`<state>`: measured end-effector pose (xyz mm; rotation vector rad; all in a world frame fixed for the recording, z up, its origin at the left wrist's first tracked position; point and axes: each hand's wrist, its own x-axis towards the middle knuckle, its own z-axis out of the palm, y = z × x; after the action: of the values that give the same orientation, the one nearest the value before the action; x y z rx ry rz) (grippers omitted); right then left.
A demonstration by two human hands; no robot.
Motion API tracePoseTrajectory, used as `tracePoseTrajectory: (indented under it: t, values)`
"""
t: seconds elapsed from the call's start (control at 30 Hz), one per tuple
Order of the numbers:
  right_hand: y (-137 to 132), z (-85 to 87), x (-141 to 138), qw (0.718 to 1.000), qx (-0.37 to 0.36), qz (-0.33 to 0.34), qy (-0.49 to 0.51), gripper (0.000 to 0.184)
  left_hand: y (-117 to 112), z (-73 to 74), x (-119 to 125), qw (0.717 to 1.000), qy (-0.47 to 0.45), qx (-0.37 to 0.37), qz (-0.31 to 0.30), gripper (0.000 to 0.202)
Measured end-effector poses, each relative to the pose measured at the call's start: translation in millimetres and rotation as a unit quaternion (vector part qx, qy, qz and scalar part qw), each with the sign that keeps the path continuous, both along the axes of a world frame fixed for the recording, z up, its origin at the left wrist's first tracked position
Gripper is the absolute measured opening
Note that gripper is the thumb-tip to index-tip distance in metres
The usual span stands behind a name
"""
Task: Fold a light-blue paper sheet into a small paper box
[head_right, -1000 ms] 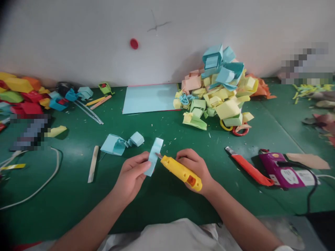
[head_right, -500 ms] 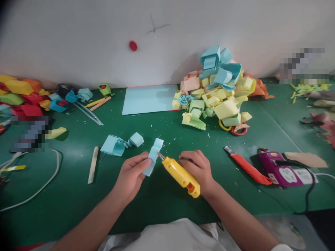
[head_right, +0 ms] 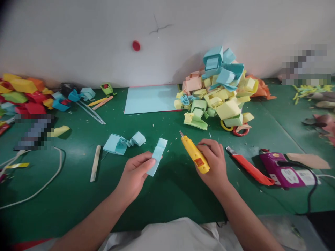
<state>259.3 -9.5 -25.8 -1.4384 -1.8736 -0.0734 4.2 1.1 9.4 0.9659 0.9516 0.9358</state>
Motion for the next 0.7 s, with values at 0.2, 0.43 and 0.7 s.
tracePoseTrajectory:
  t: [0.2,0.43,0.7]
  values:
    - [-19,-10.6,17,0.987,-0.092,-0.033,-0.130,0.037,-3,0.3,1,0.999,0.031,0.022,-0.011,0.020]
    - [-41,2.2,22,0.971,-0.191,0.020,-0.142,0.058,-5,1.5,-2,0.998,0.035,0.057,-0.018,0.021]
    - [28,61.6,-21,0.955,-0.175,0.188,-0.145,0.046,-10,14.1,-8,0.992,0.016,0.122,0.032,0.024]
